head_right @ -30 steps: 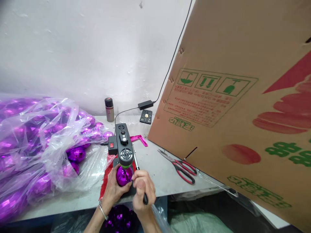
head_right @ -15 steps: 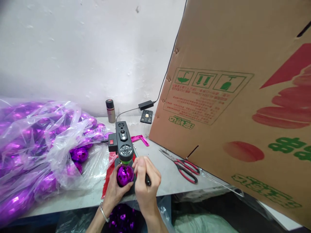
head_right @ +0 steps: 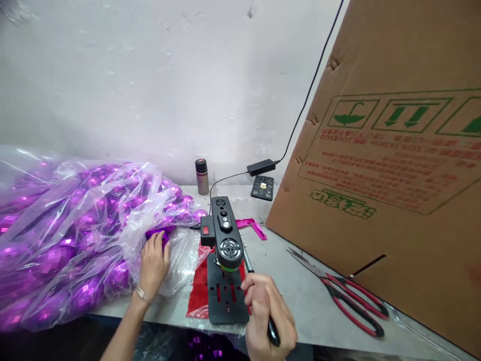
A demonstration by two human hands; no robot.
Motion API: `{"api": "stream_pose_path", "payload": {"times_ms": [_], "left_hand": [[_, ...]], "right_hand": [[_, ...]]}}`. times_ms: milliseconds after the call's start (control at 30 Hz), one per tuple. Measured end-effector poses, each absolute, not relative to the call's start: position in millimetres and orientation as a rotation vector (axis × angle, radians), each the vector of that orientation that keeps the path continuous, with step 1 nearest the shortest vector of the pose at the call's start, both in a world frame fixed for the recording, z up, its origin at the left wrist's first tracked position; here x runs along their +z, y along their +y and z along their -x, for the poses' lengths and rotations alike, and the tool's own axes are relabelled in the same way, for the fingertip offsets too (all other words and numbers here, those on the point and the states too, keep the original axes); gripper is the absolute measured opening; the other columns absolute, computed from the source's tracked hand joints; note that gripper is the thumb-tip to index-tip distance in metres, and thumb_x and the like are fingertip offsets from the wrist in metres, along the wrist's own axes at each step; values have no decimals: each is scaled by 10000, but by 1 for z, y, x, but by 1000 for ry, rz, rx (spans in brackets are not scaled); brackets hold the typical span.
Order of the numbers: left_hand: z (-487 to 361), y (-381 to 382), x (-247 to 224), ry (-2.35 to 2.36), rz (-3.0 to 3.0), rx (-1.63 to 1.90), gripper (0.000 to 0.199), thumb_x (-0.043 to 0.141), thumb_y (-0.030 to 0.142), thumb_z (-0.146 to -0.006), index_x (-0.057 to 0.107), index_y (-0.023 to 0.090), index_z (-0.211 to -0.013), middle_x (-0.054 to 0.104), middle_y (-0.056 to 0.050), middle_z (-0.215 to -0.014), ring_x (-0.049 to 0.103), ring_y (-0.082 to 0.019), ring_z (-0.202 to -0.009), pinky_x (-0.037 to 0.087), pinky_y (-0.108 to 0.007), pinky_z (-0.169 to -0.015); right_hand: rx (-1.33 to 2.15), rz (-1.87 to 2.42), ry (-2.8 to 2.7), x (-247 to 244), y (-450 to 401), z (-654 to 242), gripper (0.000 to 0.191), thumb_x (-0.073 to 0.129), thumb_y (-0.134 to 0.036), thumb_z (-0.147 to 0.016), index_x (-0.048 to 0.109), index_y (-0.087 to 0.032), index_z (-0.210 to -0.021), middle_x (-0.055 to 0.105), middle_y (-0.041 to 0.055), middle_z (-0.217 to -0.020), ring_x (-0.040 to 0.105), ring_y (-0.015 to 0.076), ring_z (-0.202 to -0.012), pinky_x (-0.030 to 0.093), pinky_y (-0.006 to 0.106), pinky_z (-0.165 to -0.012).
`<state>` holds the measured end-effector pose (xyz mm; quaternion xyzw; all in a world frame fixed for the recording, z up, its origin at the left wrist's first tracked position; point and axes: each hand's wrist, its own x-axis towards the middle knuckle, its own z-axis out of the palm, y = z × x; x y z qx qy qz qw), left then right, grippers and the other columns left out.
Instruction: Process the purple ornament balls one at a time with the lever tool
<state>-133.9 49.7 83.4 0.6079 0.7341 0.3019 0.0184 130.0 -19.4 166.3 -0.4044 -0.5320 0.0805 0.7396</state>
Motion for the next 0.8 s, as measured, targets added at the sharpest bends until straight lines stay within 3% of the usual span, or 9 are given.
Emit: {"api": "stream_pose_path", "payload": {"times_ms": [100, 200, 300, 367, 467, 533, 667, 800], "left_hand": [[159, 91, 113, 2284, -1827, 799, 452, 642, 88, -931, 709, 129, -1376, 686, -263, -1471, 646, -461, -1402, 490, -668, -1217], [165, 103, 115, 2241, -1768, 800, 528, 798, 102, -806, 725, 184, -1323, 687, -235, -1451, 653, -482, -1387, 533, -636, -1172], [162, 99, 116, 2158, -1685, 876, 610, 843, 226, -819, 665, 184, -1400, 686, -228, -1459, 644, -475, -1420, 545, -602, -1172], [157, 91, 119, 2095, -1615, 936, 651, 783, 371, -912, 576, 160, -1492, 700, -225, -1450, 694, -430, -1376, 586, -571, -1136], [141, 67, 118, 1818, -1349, 1100, 643, 571, 589, -1045, 521, 179, -1537, 731, -192, -1443, 788, -338, -1238, 691, -462, -937], [124, 47, 110, 1485, -1012, 1177, 691, 587, 726, -1011, 608, 197, -1455, 779, -170, -1378, 811, -328, -1179, 709, -426, -848], [87, 13, 81, 1131, -679, 1128, 830, 873, 826, -764, 732, 209, -1301, 842, -148, -1237, 807, -365, -1179, 690, -476, -962], [58, 0, 54, 1253, -922, 1187, 892, 943, 723, -726, 677, 218, -1411, 785, -149, -1402, 727, -386, -1358, 550, -545, -1219]], "right_hand": [[179, 887, -1206, 168, -21, -131, 461, 570, -252, -1134, 546, -224, -674, 564, -2, -619, 577, 149, -554, 345, 289, -485], [170, 853, -1219, 167, -21, -132, 446, 555, -219, -1133, 538, -225, -687, 553, -8, -618, 601, 152, -588, 366, 277, -497], [173, 857, -1230, 168, -21, -133, 426, 556, -220, -1137, 540, -222, -711, 558, -11, -633, 559, 134, -573, 356, 274, -505], [198, 879, -1241, 173, -20, -132, 417, 559, -247, -1146, 548, -221, -729, 564, -12, -640, 530, 125, -565, 344, 272, -507], [263, 886, -1227, 189, -19, -130, 448, 553, -282, -1158, 531, -223, -715, 554, -12, -638, 543, 132, -579, 350, 269, -508], [286, 878, -1216, 200, -18, -129, 476, 553, -284, -1160, 511, -226, -690, 541, -15, -631, 566, 138, -592, 393, 271, -533], [277, 887, -1228, 212, -18, -128, 493, 534, -276, -1163, 496, -237, -673, 525, -21, -621, 576, 146, -593, 446, 286, -571], [293, 900, -1268, 208, -21, -130, 455, 504, -216, -1165, 509, -238, -711, 541, -25, -650, 578, 137, -604, 453, 279, -580]]}}
